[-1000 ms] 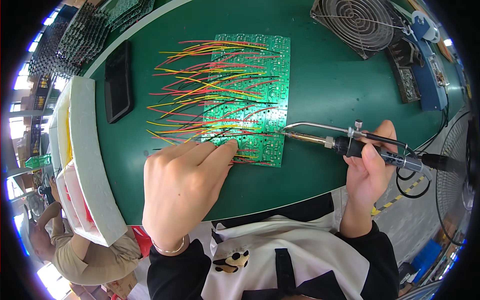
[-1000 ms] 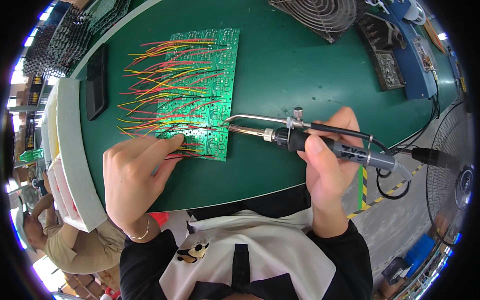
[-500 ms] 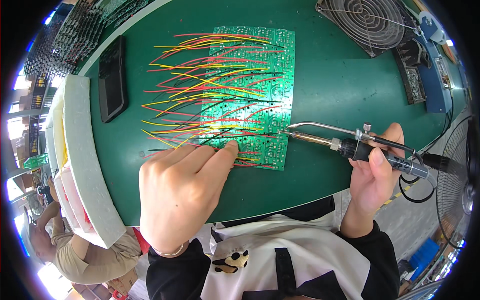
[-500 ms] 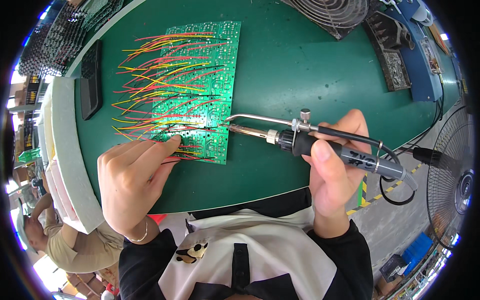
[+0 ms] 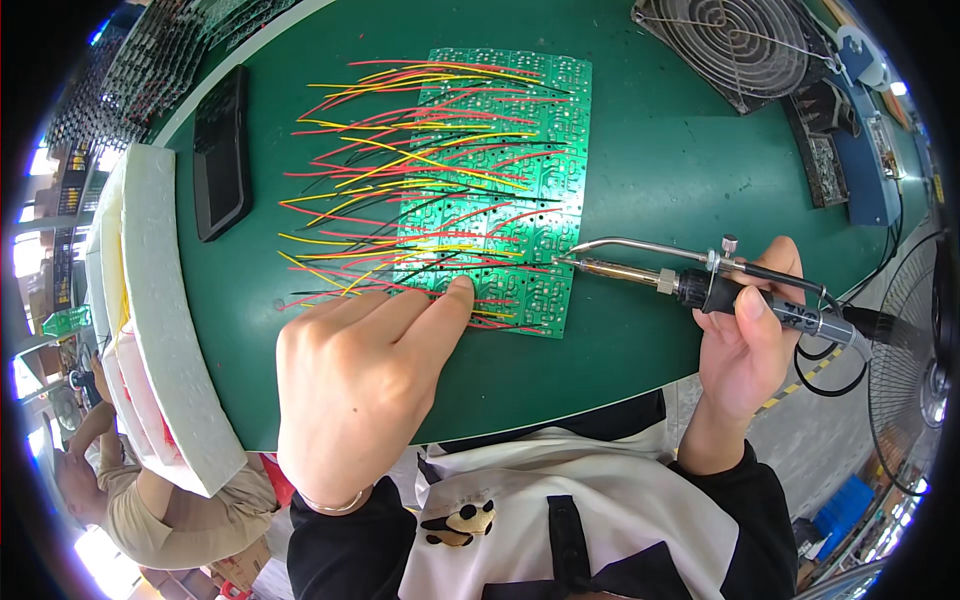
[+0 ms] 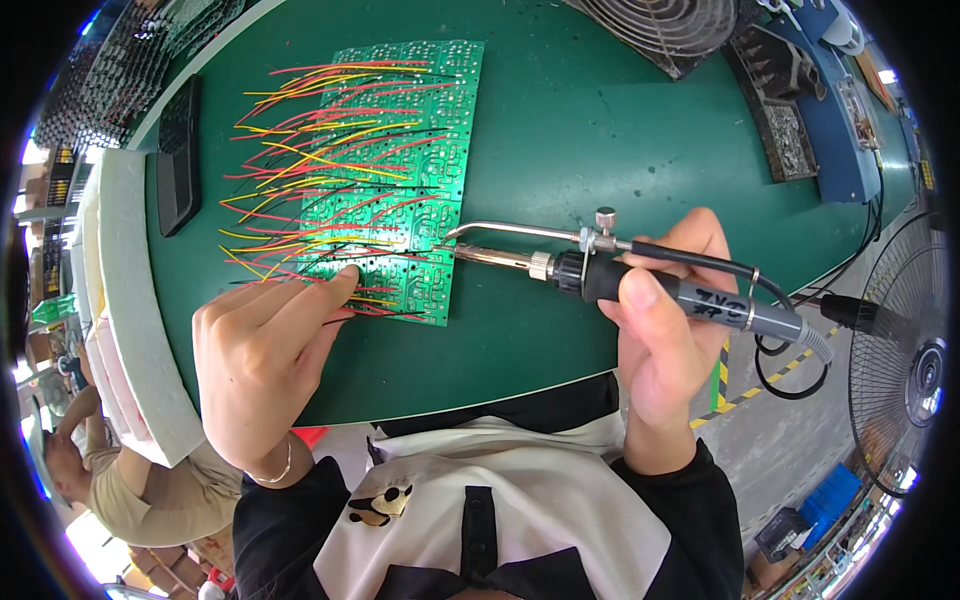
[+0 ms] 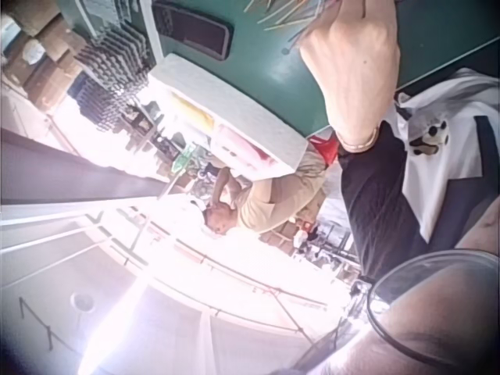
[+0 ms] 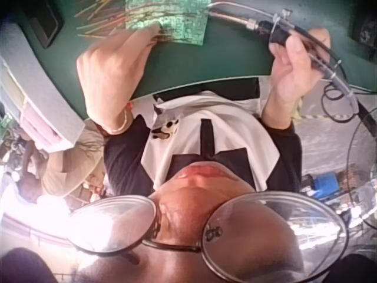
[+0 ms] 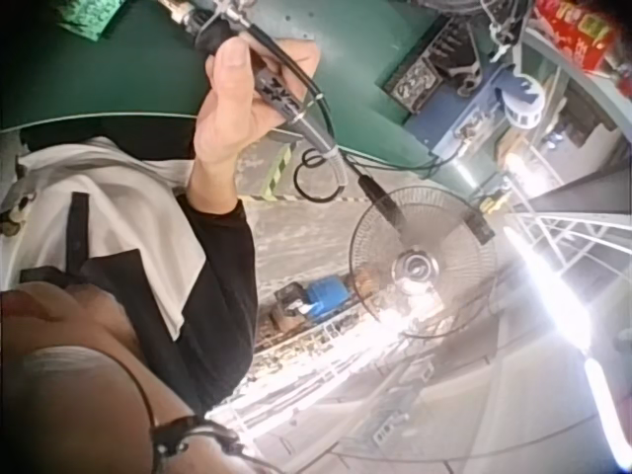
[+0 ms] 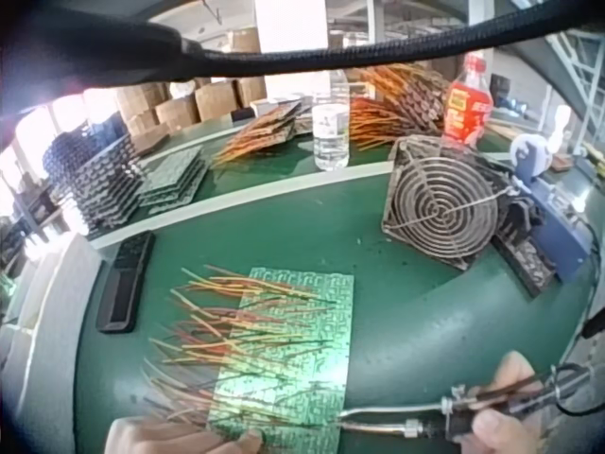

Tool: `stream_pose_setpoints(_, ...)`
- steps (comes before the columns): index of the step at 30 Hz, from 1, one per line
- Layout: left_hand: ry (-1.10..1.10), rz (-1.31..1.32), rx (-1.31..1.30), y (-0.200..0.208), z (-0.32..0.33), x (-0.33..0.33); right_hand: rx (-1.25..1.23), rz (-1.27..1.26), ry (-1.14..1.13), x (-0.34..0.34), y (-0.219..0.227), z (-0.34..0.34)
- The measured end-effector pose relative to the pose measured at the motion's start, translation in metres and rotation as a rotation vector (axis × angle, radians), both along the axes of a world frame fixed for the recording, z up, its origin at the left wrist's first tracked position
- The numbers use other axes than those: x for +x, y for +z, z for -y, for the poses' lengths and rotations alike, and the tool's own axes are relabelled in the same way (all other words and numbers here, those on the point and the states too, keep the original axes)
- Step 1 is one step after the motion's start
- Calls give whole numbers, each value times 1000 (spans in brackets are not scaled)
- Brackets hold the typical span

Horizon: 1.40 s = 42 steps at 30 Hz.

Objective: The person retrieves wires from a divided container and solders them onto a circuit board using a soldering iron.

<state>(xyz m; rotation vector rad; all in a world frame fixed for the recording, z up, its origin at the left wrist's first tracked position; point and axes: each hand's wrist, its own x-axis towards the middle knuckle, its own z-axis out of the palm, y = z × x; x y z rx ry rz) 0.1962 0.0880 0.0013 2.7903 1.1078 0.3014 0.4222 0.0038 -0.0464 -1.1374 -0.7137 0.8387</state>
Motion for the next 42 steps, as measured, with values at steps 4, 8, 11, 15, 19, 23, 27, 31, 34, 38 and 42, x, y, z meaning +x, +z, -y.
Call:
stream_pose_setpoints(4, 3, -3, 4, 0, 1, -1, 29, 55, 30, -4, 0, -3)
stream_pose_setpoints(8, 6, 3, 3, -2, 2, -1, 93, 27, 6, -4, -1, -3)
stream_pose_setpoints(11, 3, 2, 1, -2, 2, -1, 96, -35, 29, -2, 0, -2)
stream_pose_setpoints(15, 11, -3, 4, 0, 2, 1, 119, -68, 55, 1, -1, -2)
stream_pose_setpoints(19, 14, -1, 11, 1, 0, 1, 90, -47, 43, 1, 0, -4)
stream_pose_setpoints(23, 19, 12, 7, -1, 1, 2, 130, -78, 76, 4, -2, -3)
stream_pose_setpoints(27, 11, 21, -4, -1, 3, 2, 144, -114, 50, 4, -2, -3)
stream_pose_setpoints(31, -1, 16, 18, 0, 4, -1, 151, -106, 50, 5, -2, -2)
stream_pose_setpoints(34, -27, 22, 62, 0, 4, -1, 180, -38, 9, 1, -1, -3)
stream_pose_setpoints(38, -98, 27, 81, -1, 5, 0, 154, 16, -234, 0, 1, -5)
stream_pose_setpoints(42, -151, 65, 106, -5, 10, 1, 124, 325, -287, 16, 4, 4)
